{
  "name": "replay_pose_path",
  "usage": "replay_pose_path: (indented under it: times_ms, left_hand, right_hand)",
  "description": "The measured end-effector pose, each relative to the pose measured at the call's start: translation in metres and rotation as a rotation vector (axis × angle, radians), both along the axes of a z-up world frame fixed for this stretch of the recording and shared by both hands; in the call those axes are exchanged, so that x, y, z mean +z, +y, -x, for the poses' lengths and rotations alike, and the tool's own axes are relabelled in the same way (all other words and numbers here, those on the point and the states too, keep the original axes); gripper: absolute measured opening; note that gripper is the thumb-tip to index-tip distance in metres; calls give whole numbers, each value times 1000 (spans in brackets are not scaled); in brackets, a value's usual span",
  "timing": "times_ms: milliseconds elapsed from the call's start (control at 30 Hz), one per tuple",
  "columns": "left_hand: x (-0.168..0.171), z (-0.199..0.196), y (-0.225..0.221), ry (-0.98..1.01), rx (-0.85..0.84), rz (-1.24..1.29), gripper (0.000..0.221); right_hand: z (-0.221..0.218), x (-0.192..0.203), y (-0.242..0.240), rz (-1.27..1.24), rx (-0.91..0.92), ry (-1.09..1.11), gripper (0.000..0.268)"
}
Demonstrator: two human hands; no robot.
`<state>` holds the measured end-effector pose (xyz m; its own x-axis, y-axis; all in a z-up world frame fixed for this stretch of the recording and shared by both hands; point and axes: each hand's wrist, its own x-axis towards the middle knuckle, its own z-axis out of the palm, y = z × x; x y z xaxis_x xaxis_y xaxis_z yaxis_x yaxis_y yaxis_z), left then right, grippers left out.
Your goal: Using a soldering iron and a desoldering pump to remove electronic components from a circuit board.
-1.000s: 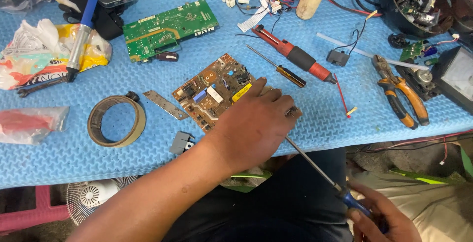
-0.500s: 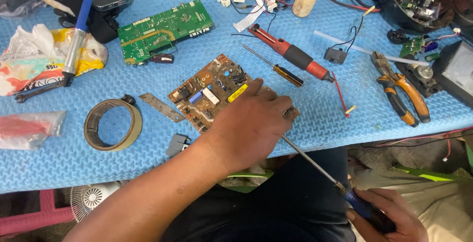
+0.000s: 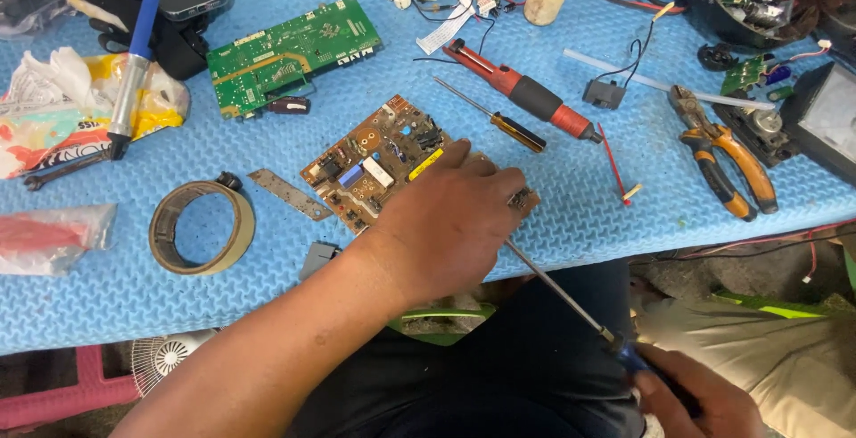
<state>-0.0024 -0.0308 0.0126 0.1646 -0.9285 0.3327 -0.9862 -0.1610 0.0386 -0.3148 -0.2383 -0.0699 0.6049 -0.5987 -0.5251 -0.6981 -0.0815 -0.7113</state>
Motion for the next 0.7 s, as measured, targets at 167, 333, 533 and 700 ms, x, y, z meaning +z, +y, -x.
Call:
replay_pose_path:
  times_ms: [167, 333, 533, 700]
  left_hand:
    - [-1, 0, 2, 19, -24, 22, 34]
    - [-3, 2, 3, -2, -2, -7, 40]
    - [-1, 4, 2, 17, 0, -15, 43]
    - [-2, 4, 4, 26, -3, 25, 52]
  right_hand:
    - [-14, 24, 24, 231, -4, -31, 47]
    - [-13, 22, 25, 395, 70, -151, 35]
    - [-21, 39, 24, 274, -13, -189, 41]
    - [-13, 32, 26, 435, 128, -284, 34]
